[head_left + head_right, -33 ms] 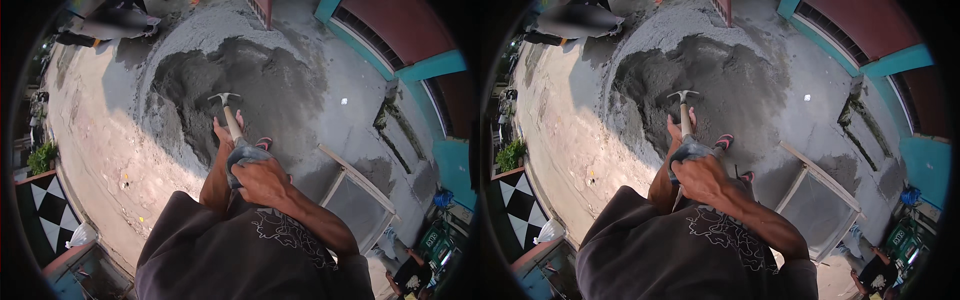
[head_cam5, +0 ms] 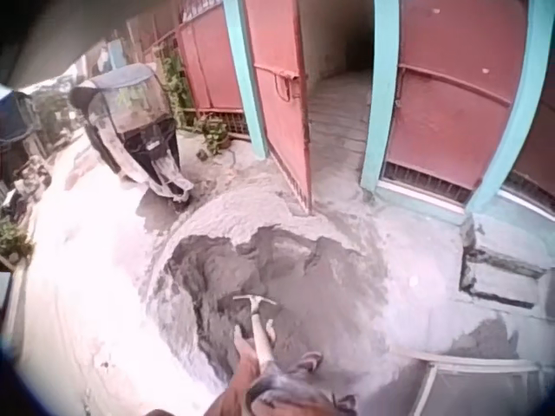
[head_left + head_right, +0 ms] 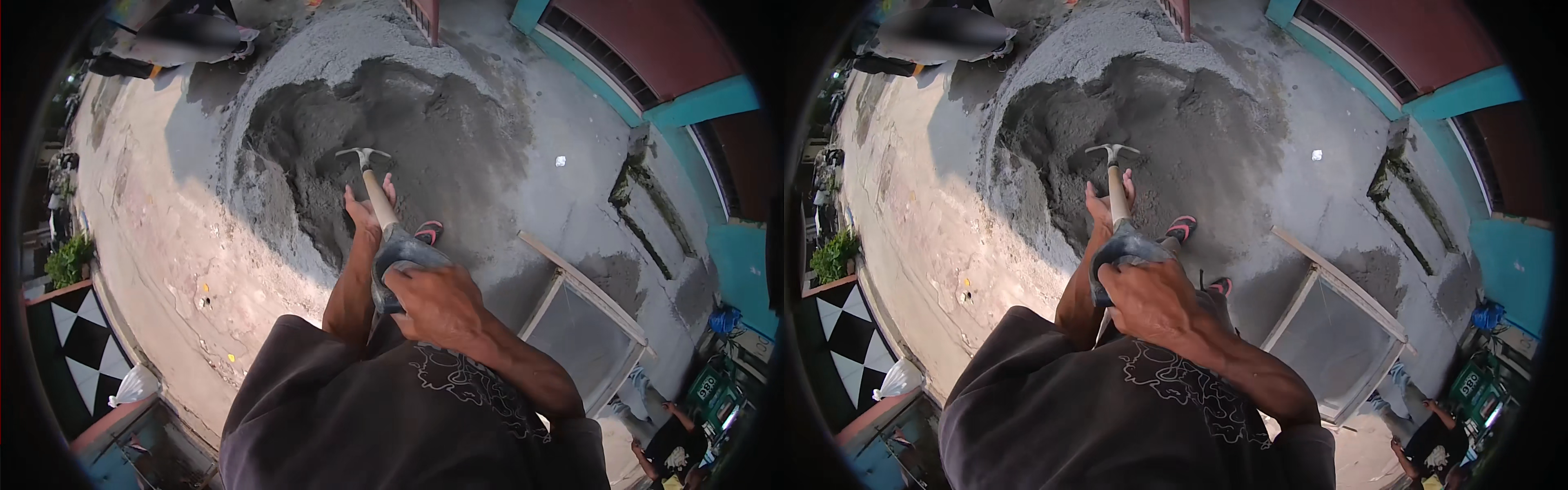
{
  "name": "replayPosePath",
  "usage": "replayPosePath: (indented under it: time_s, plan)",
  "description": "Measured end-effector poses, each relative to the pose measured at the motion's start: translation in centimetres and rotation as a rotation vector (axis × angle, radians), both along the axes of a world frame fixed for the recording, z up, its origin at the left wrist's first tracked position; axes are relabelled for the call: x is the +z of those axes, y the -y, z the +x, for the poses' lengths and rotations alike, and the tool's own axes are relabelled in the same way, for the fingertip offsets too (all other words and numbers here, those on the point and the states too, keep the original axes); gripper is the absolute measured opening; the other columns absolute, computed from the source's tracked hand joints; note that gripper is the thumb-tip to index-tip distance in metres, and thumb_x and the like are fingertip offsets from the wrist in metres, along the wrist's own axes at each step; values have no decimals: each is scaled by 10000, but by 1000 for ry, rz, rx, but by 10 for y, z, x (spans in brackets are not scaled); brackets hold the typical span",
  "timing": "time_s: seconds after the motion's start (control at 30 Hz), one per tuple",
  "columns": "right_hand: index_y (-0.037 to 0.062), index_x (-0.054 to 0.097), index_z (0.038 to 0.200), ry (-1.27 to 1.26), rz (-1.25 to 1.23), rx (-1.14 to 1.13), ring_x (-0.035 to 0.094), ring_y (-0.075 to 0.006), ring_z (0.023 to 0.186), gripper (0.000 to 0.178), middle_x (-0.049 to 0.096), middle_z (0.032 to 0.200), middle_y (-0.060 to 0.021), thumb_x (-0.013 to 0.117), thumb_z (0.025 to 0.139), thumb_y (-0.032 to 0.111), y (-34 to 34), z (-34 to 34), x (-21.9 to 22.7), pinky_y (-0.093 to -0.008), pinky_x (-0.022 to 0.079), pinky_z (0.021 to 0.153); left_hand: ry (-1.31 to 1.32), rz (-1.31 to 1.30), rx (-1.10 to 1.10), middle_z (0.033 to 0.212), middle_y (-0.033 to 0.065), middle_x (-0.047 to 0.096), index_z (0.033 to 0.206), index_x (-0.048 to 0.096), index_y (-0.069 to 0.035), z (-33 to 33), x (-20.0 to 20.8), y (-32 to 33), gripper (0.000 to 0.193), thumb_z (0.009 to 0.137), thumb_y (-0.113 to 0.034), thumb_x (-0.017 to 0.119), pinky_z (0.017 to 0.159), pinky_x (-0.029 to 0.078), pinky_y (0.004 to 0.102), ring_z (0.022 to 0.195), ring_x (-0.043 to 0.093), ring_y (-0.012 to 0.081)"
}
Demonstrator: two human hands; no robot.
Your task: The person uses a shovel to transfer a pile of concrete mix into a large wooden sieve frame held by a coworker. They repeatedly shake the sieve to separate fine material from larger chunks, then shovel the remaining coarse material back into the pile. The process is repeated multiple times to refine the concrete mix.
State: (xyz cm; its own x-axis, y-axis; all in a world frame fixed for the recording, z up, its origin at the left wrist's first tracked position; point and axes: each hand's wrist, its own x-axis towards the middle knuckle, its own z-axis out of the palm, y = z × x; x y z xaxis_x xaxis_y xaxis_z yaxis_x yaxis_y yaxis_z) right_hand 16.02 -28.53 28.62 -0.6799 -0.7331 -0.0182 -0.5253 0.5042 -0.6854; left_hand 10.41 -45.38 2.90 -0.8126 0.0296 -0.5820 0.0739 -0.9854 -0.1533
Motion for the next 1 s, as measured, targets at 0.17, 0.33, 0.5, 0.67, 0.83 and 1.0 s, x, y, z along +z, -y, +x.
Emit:
replayPosePath:
  time_s: [0.17, 0.33, 0.5, 0.67, 0.83, 1.0]
  plan:
    - [-1, 489, 655, 361, -228, -595, 459, -125, 416, 190, 476, 489, -52, 639, 643, 115, -121, 54, 58, -238, 358, 409, -12, -45, -35, 1165, 215, 370, 1190, 179, 21, -5, 7, -17, 794, 698, -534, 460, 757, 427, 390, 945, 461, 299]
    - [7, 487, 631, 766, -754, -1397, 423, -103, 411, 158, 458, 515, -42, 583, 705, 109, -232, 164, -35, -224, 352, 415, 249, -359, -418, 632, 29, 489, 753, 451, -61, -3, -56, -42, 216, 731, -228, 586, 453, 432, 216, 523, 480, 132]
    - [0, 508, 663, 773, -691, -2016, 379, -103, 386, 119, 403, 479, -20, 520, 721, 103, -274, 280, -159, -238, 347, 397, 510, -621, -729, 508, 12, 393, 611, 399, -101, 72, -151, -142, 224, 744, -175, 563, 406, 395, 270, 433, 405, 133]
    - [81, 413, 582, 642, -253, -2499, 315, -51, 366, 240, 341, 466, 31, 526, 771, 174, -335, 418, -192, -204, 266, 339, 746, -520, -1025, 584, 43, 437, 701, 456, -60, 208, -243, -290, 141, 718, -130, 577, 420, 414, 311, 450, 452, 163]
    - [22, 490, 703, 398, 877, -2582, 392, -106, 448, 318, 432, 545, -15, 541, 755, 331, -375, 501, -174, -259, 315, 411, 753, -214, -1374, 671, 42, 425, 755, 450, -68, 305, -283, -408, 122, 742, -125, 557, 537, 458, 327, 568, 476, 175]
    - [-16, 444, 1069, 577, 434, -2200, 404, -100, 569, 514, 454, 694, -19, 465, 796, 419, -517, 571, -200, -248, 353, 506, 764, -73, -1236, 675, 47, 433, 744, 448, -56, 305, -369, -440, 148, 731, -137, 570, 535, 455, 327, 568, 478, 175]
